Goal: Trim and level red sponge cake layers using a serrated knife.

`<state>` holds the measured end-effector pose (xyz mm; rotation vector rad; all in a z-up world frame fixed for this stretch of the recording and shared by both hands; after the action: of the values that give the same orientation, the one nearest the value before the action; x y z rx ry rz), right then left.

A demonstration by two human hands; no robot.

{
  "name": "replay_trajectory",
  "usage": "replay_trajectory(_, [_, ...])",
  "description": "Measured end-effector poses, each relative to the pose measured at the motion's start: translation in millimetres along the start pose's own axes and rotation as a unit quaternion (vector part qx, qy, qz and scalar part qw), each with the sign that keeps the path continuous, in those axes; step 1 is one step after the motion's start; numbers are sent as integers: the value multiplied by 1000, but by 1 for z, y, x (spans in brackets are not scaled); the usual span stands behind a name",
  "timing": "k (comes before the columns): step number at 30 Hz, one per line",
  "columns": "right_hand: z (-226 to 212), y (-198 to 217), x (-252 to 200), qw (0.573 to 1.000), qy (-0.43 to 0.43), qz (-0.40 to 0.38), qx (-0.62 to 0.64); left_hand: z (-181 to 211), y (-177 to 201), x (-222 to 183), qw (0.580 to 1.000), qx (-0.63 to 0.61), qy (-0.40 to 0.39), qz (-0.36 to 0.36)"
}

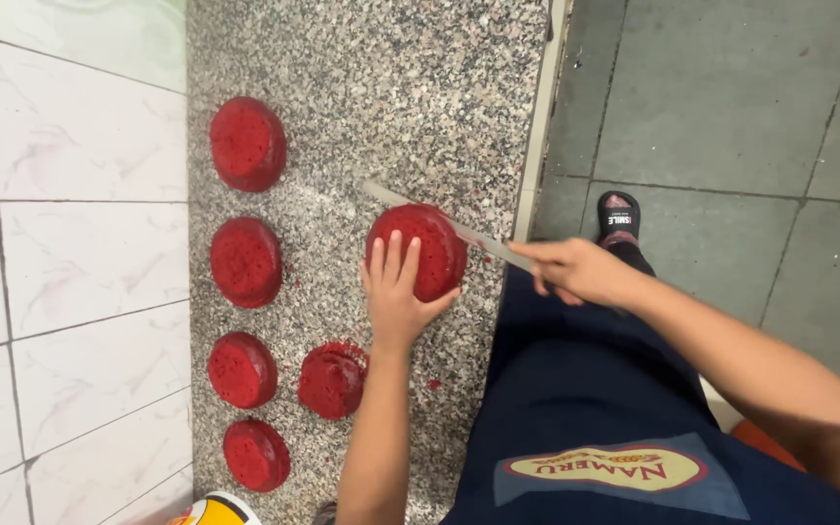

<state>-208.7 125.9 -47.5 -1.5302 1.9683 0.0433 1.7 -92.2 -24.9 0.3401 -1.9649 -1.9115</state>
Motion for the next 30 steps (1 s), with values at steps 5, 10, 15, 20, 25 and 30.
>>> replay_trajectory(5, [30, 7, -25, 997, -74, 28, 8, 2, -2, -2, 1000, -4, 5, 29])
replay_trajectory(10, [4, -15, 12, 999, -32, 4, 5, 14, 2, 0, 999, 4, 18, 49])
replay_trajectory(15, [10, -22, 1, 1000, -4, 2, -9, 19, 1, 1, 997, -2, 54, 64])
replay_trajectory(20, [60, -4, -47, 999, -40, 19, 1, 52, -1, -1, 990, -5, 128, 53])
replay_trajectory(25, [38, 1, -28, 998, -23, 32, 38, 85, 25, -1, 972, -87, 218, -3])
replay_trajectory(30, [-7, -6, 14, 999, -3, 32, 23, 30, 28, 7, 994, 31, 70, -82])
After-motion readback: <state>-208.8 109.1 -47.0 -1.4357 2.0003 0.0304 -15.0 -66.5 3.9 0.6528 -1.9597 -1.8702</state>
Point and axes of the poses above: each hand's wrist, its own x-axis towards the middle knuckle, its own y-axis out of the back of the hand, z = x × y, the point moved 2 cm from there along x, towards the middle knuckle, and after that the axes turned 12 degrees about x, right-handed, at the moved point
